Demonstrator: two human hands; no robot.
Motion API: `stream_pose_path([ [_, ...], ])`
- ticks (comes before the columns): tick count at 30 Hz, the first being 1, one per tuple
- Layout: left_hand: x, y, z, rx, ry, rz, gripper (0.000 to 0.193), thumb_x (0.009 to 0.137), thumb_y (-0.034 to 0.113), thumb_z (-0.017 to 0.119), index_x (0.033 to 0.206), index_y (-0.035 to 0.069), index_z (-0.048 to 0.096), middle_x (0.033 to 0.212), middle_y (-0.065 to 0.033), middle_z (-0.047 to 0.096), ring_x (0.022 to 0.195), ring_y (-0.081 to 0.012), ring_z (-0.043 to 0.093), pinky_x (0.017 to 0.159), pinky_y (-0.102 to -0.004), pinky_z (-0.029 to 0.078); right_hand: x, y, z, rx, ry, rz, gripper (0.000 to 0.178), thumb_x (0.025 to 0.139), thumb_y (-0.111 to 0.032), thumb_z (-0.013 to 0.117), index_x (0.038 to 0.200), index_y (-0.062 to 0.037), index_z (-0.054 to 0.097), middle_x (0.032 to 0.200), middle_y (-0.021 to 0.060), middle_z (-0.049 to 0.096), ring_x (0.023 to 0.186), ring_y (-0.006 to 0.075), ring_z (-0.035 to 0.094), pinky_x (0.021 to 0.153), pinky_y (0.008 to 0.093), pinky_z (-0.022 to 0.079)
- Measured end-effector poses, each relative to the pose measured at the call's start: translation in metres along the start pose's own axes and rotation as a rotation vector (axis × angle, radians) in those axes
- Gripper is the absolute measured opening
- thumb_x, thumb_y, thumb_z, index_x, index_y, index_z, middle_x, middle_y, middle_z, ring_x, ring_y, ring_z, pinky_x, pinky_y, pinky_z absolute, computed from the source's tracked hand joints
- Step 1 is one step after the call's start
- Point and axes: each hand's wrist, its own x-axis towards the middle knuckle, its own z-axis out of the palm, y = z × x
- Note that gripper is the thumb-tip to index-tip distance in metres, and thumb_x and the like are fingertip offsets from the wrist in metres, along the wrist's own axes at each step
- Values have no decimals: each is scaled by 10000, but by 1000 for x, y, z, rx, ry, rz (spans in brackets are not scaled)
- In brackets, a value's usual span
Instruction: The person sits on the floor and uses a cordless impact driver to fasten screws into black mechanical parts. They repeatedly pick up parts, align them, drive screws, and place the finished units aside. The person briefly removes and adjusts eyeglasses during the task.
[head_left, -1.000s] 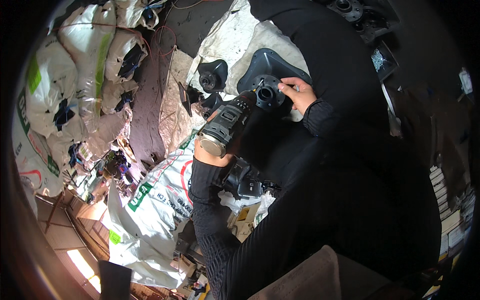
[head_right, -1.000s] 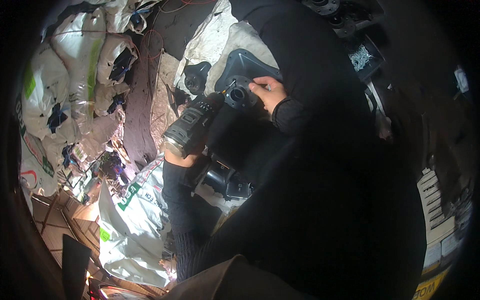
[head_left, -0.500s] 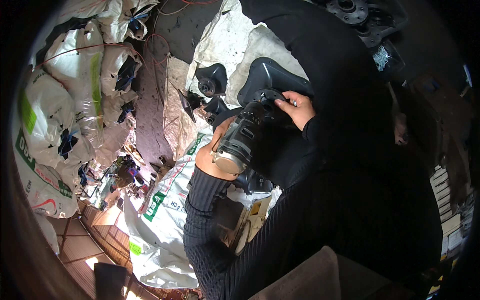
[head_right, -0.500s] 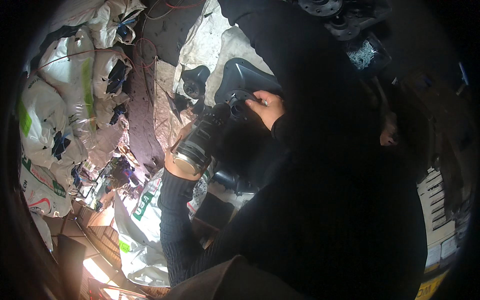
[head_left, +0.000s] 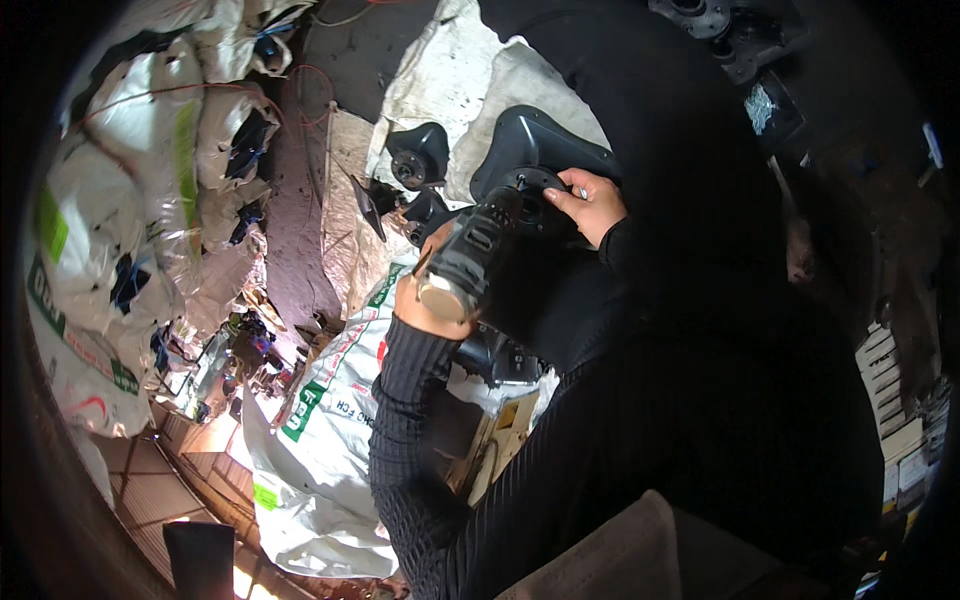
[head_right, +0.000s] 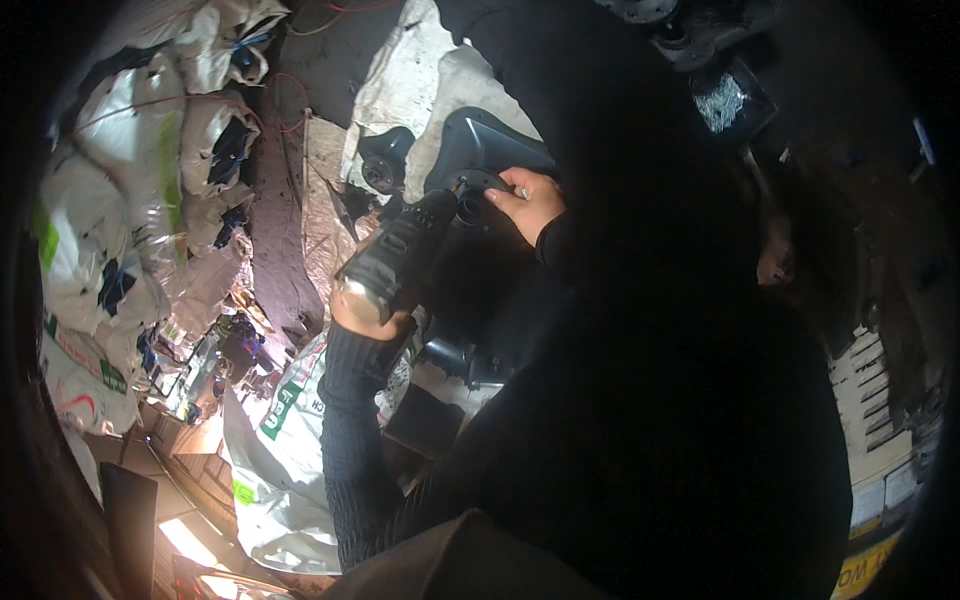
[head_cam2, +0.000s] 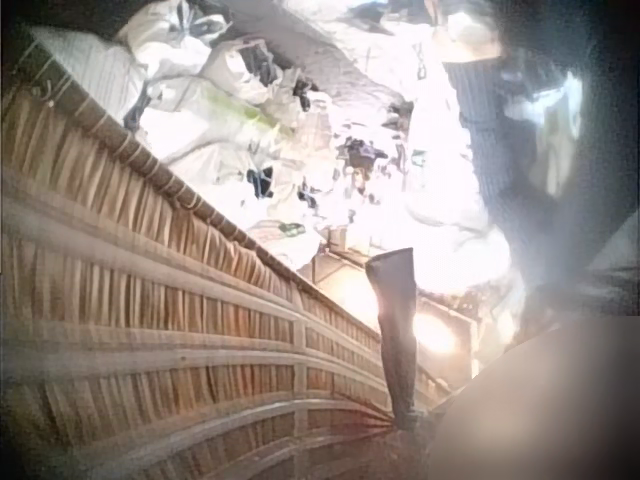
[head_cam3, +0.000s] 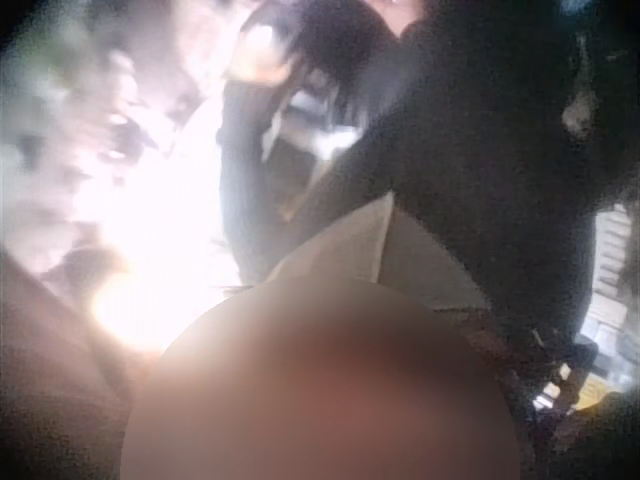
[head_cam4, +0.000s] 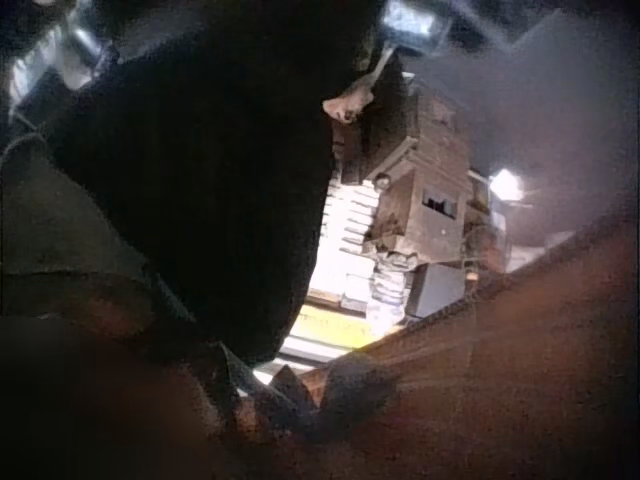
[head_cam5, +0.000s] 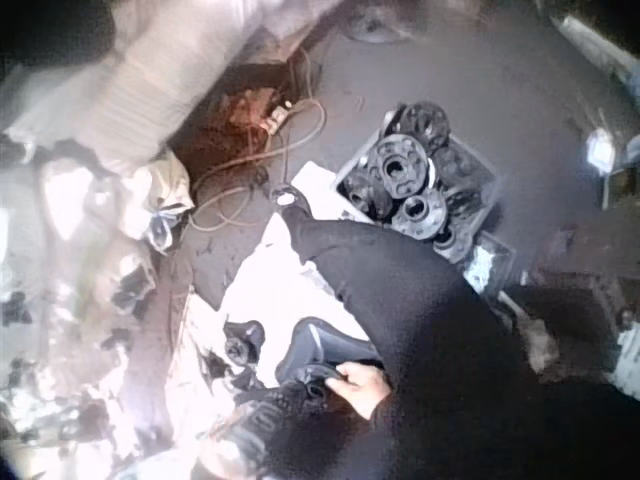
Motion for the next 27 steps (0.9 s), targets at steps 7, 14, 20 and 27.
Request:
stream_pose_path([
  [7, -72, -5, 62, -847, 4, 2, 619, 743, 34, 627, 1315, 43, 390, 1183, -166, 541, 1077, -217, 559, 902, -304, 458, 7, 5, -10, -61, -68, -14, 246, 810, -259, 675, 934, -50, 637, 682, 16, 581, 595, 102, 537, 529, 261, 449],
  [14, -119, 15, 131, -102, -132, 94, 822, 661, 111, 661, 1399, 112, 300, 1273, -180, 486, 1115, -379, 490, 981, -409, 385, -3, -19, -19, 171, -83, -55, 289, 828, -304, 678, 961, -66, 580, 617, -75, 476, 435, 13, 356, 443, 194, 377],
  [20, -218, 11, 43, -818, 968, 793, 508, 797, 211, 649, 1238, 17, 487, 1043, -180, 587, 828, -237, 589, 717, -325, 481, -7, -62, 43, 170, -284, -237, 303, 842, -299, 663, 1010, -69, 560, 601, -75, 443, 425, 26, 349, 461, 207, 403],
  [27, -271, 20, 9, -570, 940, 1030, 282, 860, 287, 582, 1098, 135, 564, 1018, -119, 534, 692, -168, 525, 552, -279, 429, 33, -67, 209, -192, -481, -500, 444, 790, -360, 699, 1074, -28, 624, 876, 40, 650, 652, 92, 594, 517, 213, 508],
])
